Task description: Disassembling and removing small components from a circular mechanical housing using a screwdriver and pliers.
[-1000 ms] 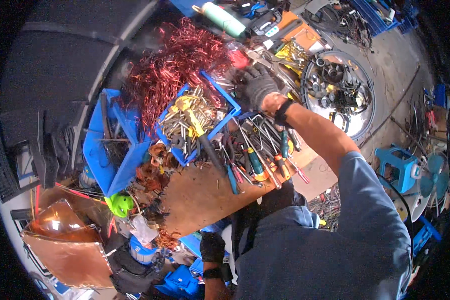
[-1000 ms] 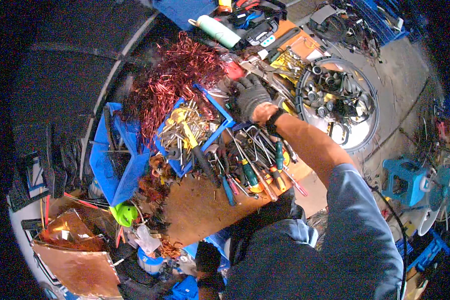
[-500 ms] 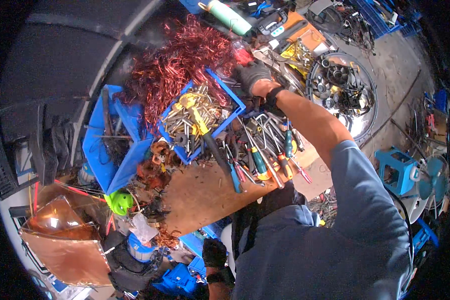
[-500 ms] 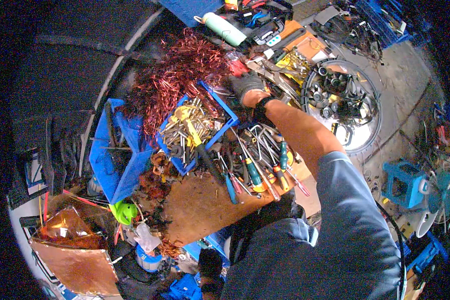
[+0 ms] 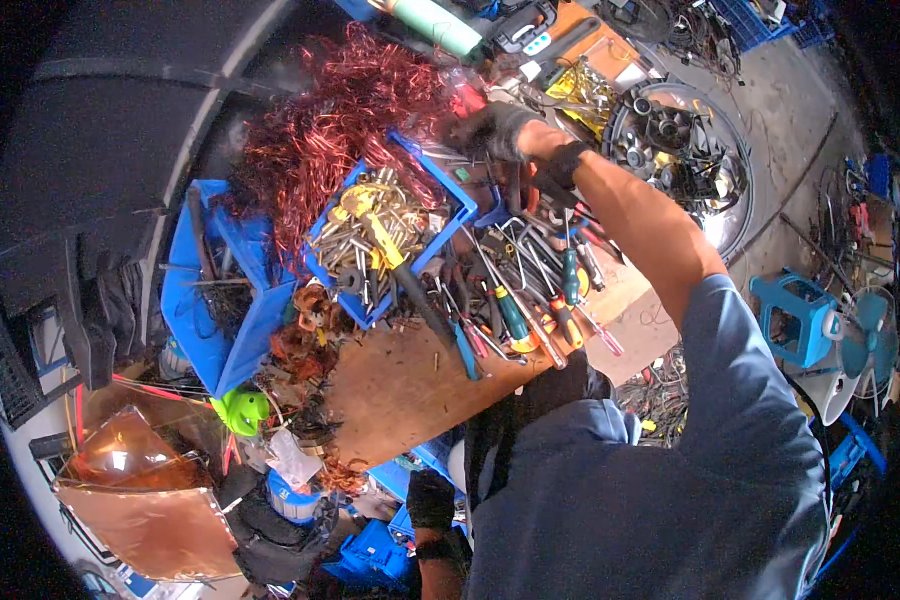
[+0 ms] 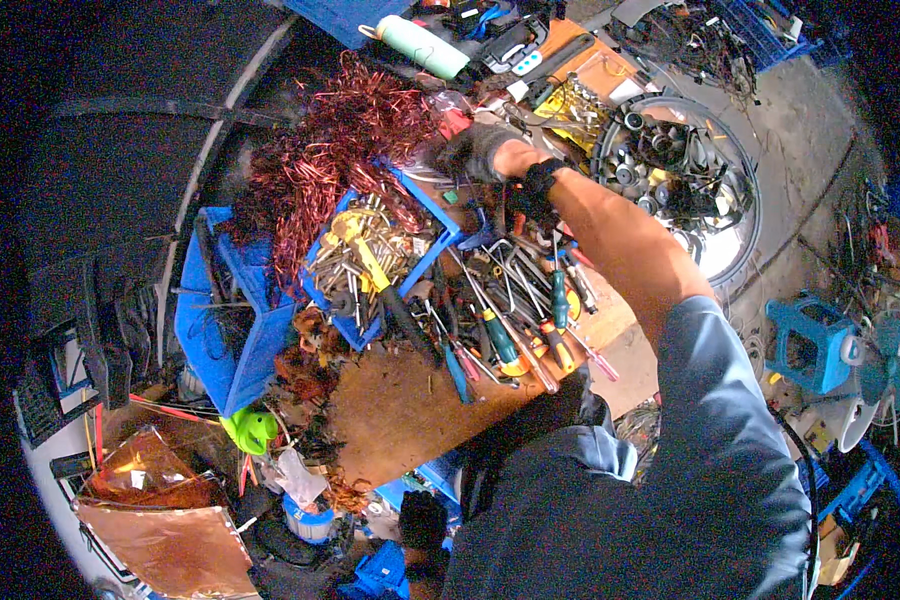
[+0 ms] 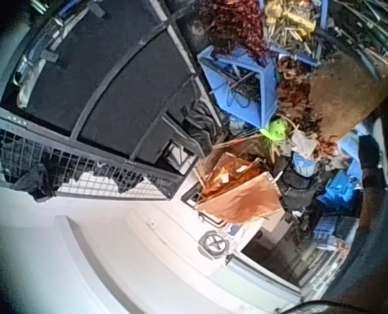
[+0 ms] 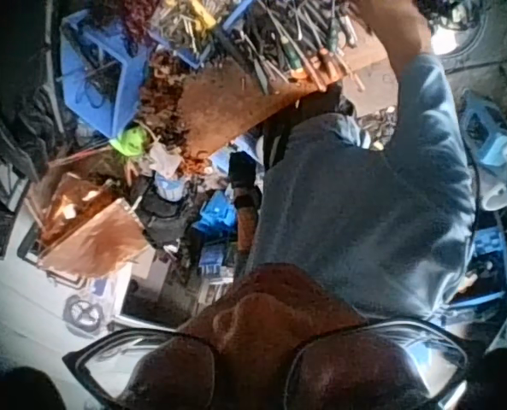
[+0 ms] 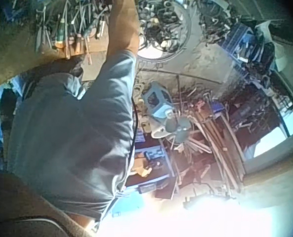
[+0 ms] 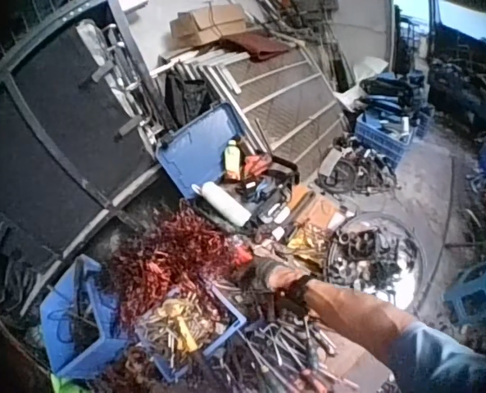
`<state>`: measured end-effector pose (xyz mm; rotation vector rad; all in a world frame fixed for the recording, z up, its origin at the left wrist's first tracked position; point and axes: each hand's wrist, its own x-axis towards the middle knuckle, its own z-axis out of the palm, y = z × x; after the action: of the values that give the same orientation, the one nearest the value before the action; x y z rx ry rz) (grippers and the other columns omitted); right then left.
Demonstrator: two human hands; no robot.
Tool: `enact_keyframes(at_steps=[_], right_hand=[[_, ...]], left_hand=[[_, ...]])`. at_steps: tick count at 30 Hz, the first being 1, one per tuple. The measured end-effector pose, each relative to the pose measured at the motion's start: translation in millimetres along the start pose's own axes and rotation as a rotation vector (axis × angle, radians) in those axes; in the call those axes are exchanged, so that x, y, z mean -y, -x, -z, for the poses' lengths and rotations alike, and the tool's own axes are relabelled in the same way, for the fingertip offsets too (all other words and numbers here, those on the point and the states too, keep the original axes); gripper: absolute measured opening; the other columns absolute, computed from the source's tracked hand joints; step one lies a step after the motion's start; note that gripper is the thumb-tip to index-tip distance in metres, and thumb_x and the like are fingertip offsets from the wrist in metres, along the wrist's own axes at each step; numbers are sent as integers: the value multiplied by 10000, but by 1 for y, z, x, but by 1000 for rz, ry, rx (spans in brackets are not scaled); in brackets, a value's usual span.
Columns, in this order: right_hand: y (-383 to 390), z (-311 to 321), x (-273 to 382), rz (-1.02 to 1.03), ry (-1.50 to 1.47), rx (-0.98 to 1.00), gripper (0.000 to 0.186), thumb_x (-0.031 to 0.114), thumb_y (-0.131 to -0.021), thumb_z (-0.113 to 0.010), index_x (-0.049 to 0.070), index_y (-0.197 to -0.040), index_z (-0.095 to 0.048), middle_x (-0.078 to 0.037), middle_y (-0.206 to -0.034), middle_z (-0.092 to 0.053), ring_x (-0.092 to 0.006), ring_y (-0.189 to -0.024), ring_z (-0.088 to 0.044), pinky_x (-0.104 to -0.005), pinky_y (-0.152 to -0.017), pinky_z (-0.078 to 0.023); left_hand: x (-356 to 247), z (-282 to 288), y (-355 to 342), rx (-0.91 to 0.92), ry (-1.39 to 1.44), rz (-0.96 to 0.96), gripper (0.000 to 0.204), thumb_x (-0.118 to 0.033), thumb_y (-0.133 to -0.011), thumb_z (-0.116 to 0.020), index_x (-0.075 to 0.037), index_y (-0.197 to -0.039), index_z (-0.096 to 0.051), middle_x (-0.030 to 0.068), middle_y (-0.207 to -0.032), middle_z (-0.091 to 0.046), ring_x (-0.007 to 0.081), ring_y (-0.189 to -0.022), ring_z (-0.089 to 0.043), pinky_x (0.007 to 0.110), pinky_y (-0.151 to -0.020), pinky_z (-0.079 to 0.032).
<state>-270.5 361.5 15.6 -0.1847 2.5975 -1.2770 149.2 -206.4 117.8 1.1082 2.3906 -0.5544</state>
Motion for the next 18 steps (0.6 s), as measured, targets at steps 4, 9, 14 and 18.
enact_keyframes(at_steps=[4, 9, 14, 18], right_hand=[[21, 7, -10, 94, -235, -38, 320, 7, -815, -649, 64, -1118, -736, -122, -1035, -758, -217, -947, -709, -348, -857, -556], [29, -6, -21, 159, 73, -237, 316, 140, -796, -700, 65, -1102, -727, -174, -997, -734, -300, -928, -716, -386, -816, -553], [31, -7, -18, 199, 182, -249, 323, 237, -792, -702, 102, -1083, -732, -182, -928, -726, -379, -850, -700, -434, -755, -551], [46, 0, 6, -31, 263, -229, 272, 292, -848, -645, 106, -1022, -740, -212, -984, -716, -400, -922, -690, -477, -820, -541]], left_hand=[[0, -3, -5, 100, 27, -19, 92, -130, -785, -612, -78, -789, -687, 116, -808, -661, 294, -827, -653, 430, -801, -508], [3, 3, -17, 186, 30, -36, 122, -156, -802, -606, -89, -788, -708, 112, -810, -658, 288, -851, -649, 435, -848, -496], [6, 12, -22, 90, -25, -12, 121, -177, -801, -616, -100, -777, -705, 106, -807, -658, 276, -847, -646, 436, -834, -494], [5, 9, -19, 13, -5, 50, 107, -181, -788, -627, -110, -766, -704, 98, -788, -655, 272, -837, -644, 426, -820, -493]])
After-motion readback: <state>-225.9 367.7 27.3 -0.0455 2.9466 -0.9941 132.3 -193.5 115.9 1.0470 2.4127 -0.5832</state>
